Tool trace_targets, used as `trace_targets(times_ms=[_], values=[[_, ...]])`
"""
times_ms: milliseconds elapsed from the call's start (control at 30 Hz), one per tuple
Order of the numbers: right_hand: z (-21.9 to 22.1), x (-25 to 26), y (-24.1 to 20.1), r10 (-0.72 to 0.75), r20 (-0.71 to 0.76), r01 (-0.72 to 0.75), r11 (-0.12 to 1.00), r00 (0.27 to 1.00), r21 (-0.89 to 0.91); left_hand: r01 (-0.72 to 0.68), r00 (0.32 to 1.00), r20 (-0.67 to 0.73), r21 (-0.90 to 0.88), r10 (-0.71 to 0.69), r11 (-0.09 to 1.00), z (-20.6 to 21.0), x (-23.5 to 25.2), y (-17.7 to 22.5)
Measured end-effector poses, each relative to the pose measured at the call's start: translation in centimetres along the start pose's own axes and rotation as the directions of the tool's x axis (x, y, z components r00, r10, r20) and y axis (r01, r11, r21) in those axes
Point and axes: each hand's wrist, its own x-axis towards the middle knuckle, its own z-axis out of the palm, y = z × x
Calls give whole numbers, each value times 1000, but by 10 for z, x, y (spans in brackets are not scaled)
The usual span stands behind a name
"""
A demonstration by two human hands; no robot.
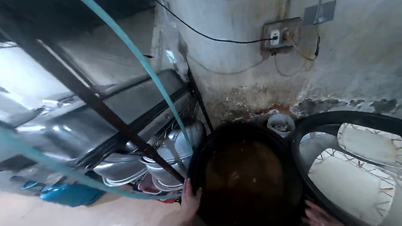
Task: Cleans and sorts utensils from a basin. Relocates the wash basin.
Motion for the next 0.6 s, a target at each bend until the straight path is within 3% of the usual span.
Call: trace_targets(times_ms=[100, 233, 400, 600], values=[[39, 37, -11, 10, -265, 44, 980, 964, 196, 298, 954, 95, -355, -283, 886, -7, 39, -6], [67, 82, -30, 164, -543, -20, 965, 823, 261, 419, 906, 244, -408, -345, 811, -8, 73, -11], [80, 85, -39, 208, -635, -97, 974, 744, 204, 452, 887, 311, -424, -342, 785, -15, 73, -9], [93, 64, -30, 202, -645, -66, 971, 737, 228, 447, 888, 323, -438, -327, 780, -27, 63, -12]])
